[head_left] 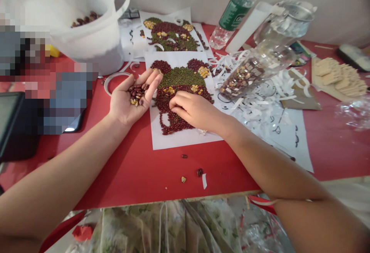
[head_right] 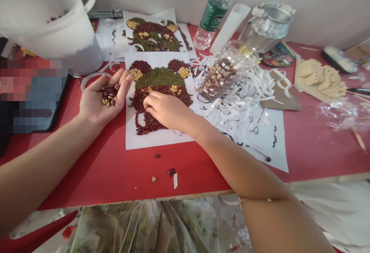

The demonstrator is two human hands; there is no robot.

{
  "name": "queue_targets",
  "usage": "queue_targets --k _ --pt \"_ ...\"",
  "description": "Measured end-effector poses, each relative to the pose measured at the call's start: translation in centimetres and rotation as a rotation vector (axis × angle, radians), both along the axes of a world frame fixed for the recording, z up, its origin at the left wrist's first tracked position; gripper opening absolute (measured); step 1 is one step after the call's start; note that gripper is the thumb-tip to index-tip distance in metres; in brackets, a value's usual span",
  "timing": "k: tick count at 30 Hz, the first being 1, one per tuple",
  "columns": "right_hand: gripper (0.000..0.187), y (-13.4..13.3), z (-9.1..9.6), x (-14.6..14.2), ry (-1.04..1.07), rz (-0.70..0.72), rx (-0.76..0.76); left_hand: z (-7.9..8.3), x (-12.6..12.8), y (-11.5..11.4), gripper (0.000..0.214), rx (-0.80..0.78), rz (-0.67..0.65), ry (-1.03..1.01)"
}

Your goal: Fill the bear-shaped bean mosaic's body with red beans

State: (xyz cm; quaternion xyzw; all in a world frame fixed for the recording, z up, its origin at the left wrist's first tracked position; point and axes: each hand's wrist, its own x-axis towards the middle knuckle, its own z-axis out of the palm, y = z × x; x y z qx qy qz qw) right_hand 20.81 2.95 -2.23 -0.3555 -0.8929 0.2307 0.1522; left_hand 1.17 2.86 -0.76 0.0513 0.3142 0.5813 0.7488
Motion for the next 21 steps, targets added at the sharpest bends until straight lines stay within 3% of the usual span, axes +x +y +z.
queue_targets --k 9,17,21 --pt "0.021 0.1 -0.7 0.2 -0.056 0.08 0.187 -0.9 -0.4 0.3 0.049 0.055 -0.005 0.006" --pt "0.029 0.0 -1.0 1.1 -0.079 0.181 0.435 -0.7 -0.3 0.3 0.047 0.054 -0.004 -0.009" --pt "0.032 -0.3 -1.1 1.8 -0.065 0.186 0.489 -0.6 -0.3 0.3 0.047 0.048 0.007 -0.018"
